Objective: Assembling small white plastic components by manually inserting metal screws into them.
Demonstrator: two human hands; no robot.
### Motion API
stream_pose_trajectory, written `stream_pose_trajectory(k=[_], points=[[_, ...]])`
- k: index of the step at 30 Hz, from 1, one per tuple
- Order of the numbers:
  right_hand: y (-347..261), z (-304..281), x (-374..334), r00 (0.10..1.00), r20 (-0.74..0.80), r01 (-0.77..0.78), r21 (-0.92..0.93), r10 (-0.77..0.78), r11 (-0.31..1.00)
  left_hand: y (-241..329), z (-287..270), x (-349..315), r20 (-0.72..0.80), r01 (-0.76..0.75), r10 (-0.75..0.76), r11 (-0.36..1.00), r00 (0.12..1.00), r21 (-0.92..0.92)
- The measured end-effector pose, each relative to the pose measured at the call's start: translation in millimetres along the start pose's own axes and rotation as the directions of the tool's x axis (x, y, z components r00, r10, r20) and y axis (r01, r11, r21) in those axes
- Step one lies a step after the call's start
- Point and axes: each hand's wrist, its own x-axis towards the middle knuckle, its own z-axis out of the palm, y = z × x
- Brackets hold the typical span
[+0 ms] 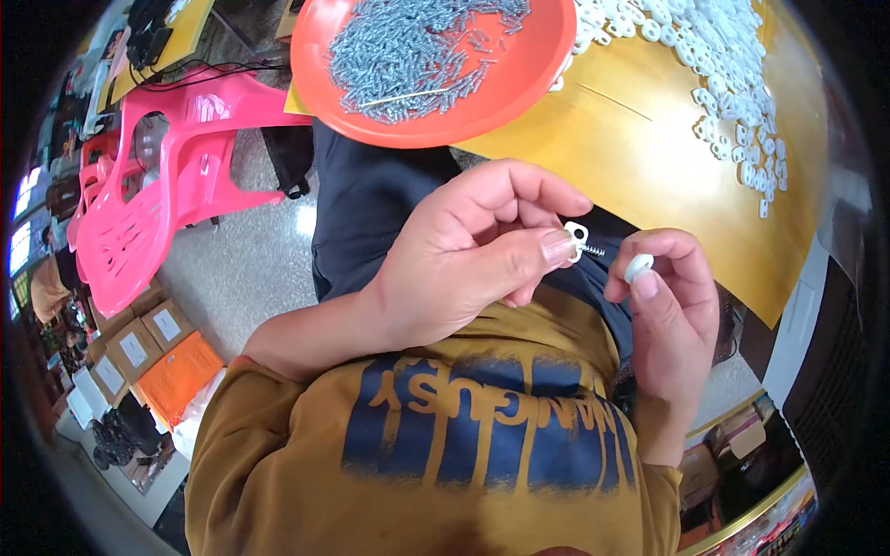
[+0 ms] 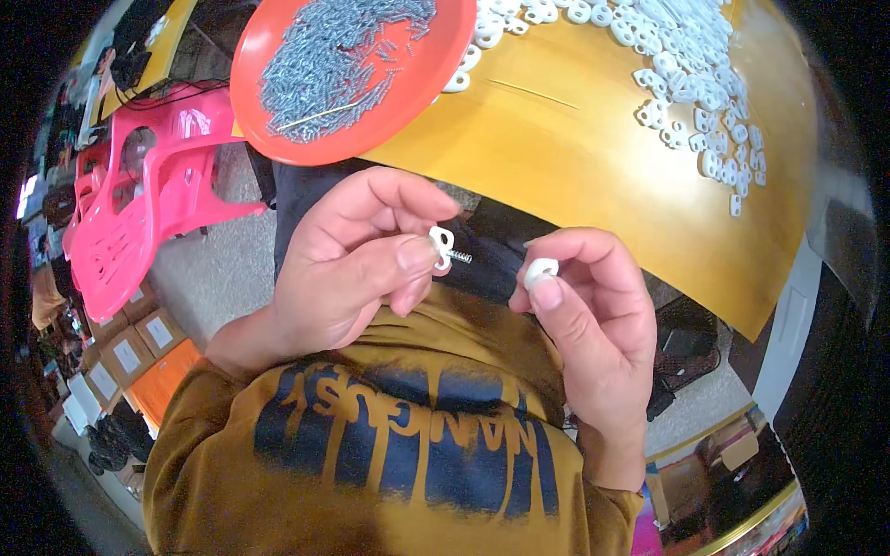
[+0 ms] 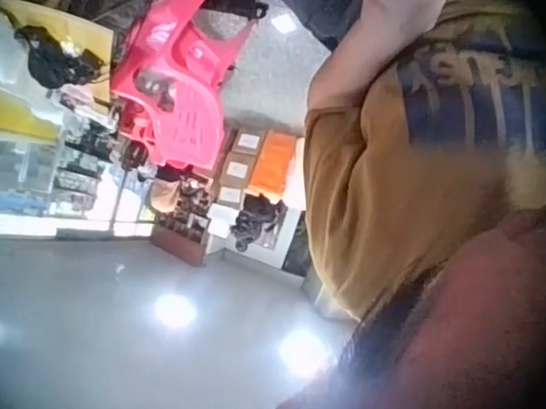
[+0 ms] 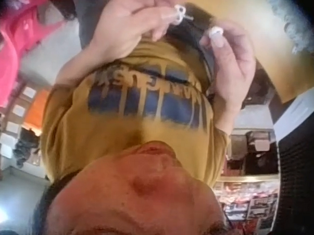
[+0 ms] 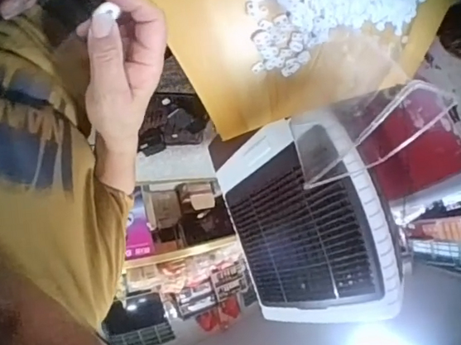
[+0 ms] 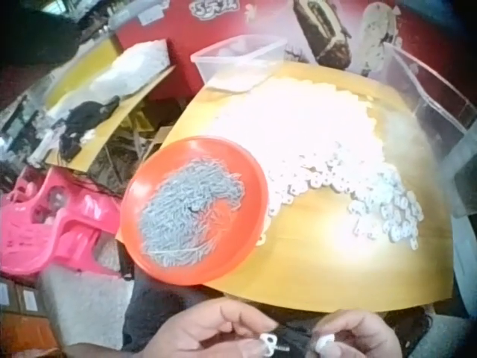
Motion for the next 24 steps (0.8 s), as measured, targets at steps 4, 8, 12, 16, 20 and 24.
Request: stream_pose_trajectory(k=[4,8,12,16,20,24], points=[[4.2,0.7,-8.7,0.998,0.003,0.058,0.059,-0.058,0.997,-3.5,3.3,-13.8,0.025,-0.044,0.044,0.999,0.999,-0.006],[5.7,8.0,-21.7,0.994,-0.060,0.094,0.074,-0.090,0.993,-7.0,5.4,-27.9,0.052,-0.059,0.057,0.998,0.997,0.029],[9.3,15.6,-36.3,0.990,-0.077,0.129,0.101,-0.121,0.987,-9.3,12.4,-43.1,0.068,-0.106,0.103,0.994,0.992,0.036],[13.7,21.2,-52.5,0.983,-0.006,0.181,0.162,-0.182,0.970,-14.3,22.0,-61.1,0.070,-0.150,0.148,0.989,0.986,0.013],[13.5,31.4,-67.1,0.976,0.037,0.202,0.226,-0.216,0.953,-13.1,31.8,-76.5,0.095,-0.208,0.209,0.978,0.973,-0.013],[12.8,40.0,-71.5,0.984,0.011,0.170,0.190,-0.175,0.967,-12.6,32.2,-82.3,0.120,-0.230,0.236,0.971,0.964,-0.066]])
